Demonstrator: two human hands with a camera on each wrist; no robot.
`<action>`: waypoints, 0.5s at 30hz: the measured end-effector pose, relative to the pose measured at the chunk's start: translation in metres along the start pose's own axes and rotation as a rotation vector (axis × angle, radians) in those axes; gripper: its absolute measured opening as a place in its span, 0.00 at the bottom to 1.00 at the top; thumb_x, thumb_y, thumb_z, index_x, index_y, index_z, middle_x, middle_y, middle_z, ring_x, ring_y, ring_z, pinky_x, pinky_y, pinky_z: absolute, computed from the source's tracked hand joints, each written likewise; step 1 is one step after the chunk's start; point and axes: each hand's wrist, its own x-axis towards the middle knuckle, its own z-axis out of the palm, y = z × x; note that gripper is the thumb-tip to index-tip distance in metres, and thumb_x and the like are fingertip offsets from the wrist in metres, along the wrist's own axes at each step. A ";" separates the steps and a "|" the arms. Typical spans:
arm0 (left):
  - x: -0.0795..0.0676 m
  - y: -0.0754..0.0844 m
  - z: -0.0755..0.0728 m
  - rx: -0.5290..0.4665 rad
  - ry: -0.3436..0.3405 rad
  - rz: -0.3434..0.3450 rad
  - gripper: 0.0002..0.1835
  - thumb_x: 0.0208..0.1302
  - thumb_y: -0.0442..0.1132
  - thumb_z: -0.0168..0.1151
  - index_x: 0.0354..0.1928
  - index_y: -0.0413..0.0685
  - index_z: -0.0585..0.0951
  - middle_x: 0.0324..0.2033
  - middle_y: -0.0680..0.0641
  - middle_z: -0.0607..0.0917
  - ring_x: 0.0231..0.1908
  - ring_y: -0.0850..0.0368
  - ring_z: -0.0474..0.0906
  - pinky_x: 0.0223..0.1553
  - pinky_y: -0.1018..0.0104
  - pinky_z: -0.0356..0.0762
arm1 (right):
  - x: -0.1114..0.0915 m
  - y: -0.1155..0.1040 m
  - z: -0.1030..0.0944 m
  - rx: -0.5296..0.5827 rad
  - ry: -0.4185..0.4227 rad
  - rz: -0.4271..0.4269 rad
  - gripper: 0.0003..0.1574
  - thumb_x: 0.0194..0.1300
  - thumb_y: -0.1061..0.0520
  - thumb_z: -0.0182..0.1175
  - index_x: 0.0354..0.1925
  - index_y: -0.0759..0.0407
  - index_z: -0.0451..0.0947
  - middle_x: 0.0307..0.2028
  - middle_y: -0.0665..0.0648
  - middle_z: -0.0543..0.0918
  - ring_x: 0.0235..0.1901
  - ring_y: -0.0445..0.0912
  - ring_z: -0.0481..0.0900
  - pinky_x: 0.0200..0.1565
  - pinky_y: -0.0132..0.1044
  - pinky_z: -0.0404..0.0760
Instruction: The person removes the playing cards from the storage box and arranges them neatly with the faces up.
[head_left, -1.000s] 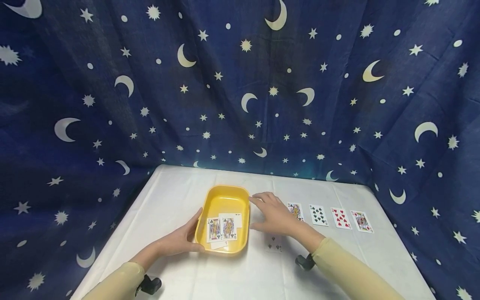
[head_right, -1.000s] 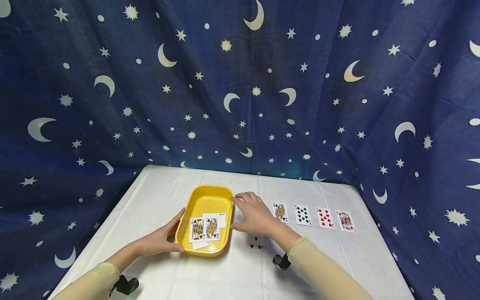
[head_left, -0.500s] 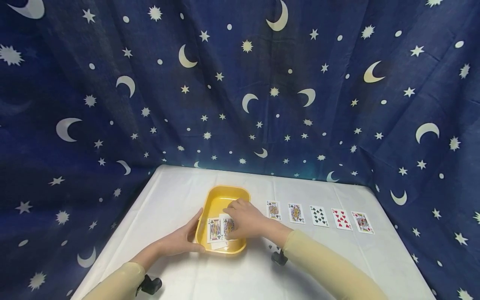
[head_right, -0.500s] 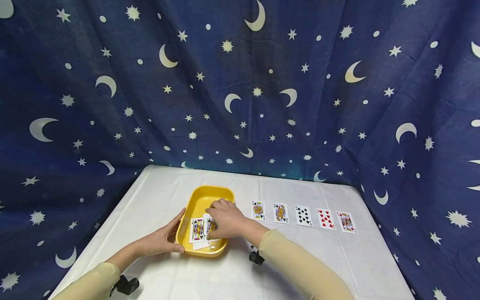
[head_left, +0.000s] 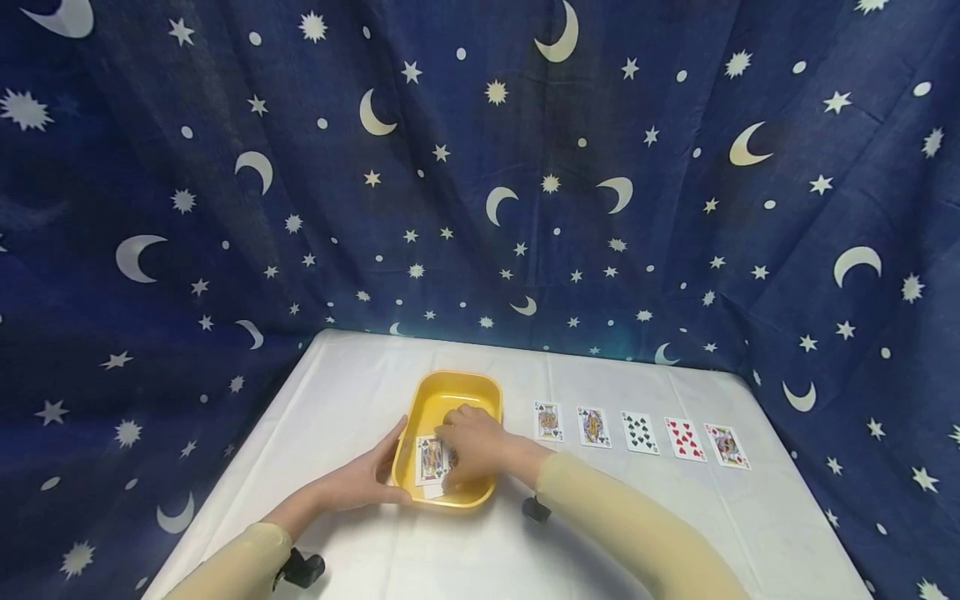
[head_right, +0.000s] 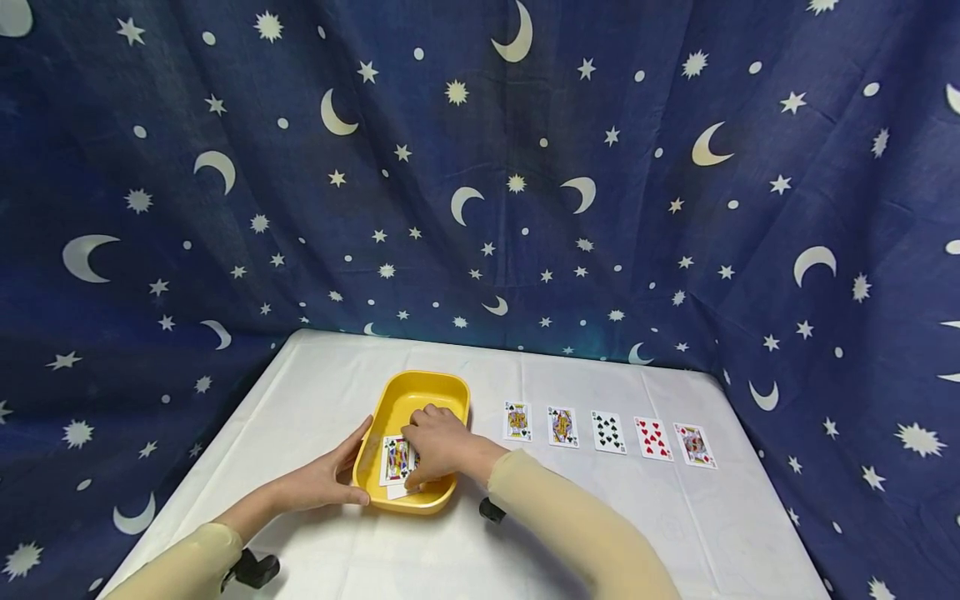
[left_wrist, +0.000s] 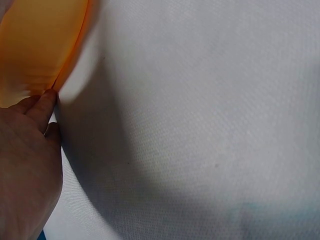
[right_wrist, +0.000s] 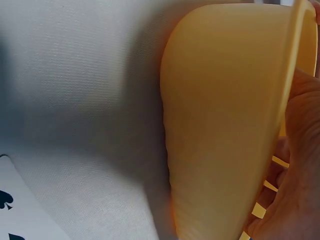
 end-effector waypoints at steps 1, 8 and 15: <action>0.000 0.000 0.000 0.000 0.000 0.002 0.67 0.57 0.52 0.78 0.82 0.69 0.34 0.82 0.48 0.42 0.79 0.45 0.44 0.76 0.44 0.48 | 0.001 0.000 0.001 0.001 -0.004 0.004 0.51 0.46 0.30 0.77 0.65 0.49 0.78 0.49 0.44 0.76 0.47 0.40 0.65 0.55 0.35 0.70; 0.000 0.000 -0.001 -0.001 -0.005 0.009 0.66 0.58 0.51 0.78 0.82 0.71 0.34 0.82 0.49 0.41 0.79 0.46 0.43 0.76 0.45 0.48 | 0.010 -0.002 0.004 0.023 -0.026 0.022 0.51 0.46 0.29 0.78 0.64 0.48 0.79 0.46 0.43 0.74 0.45 0.40 0.64 0.51 0.34 0.69; -0.001 0.000 -0.001 -0.003 -0.006 0.007 0.66 0.59 0.51 0.77 0.82 0.71 0.34 0.82 0.49 0.41 0.79 0.46 0.45 0.76 0.46 0.50 | 0.015 -0.005 0.007 0.005 -0.035 0.035 0.53 0.46 0.27 0.77 0.65 0.49 0.79 0.48 0.44 0.74 0.46 0.41 0.63 0.51 0.34 0.70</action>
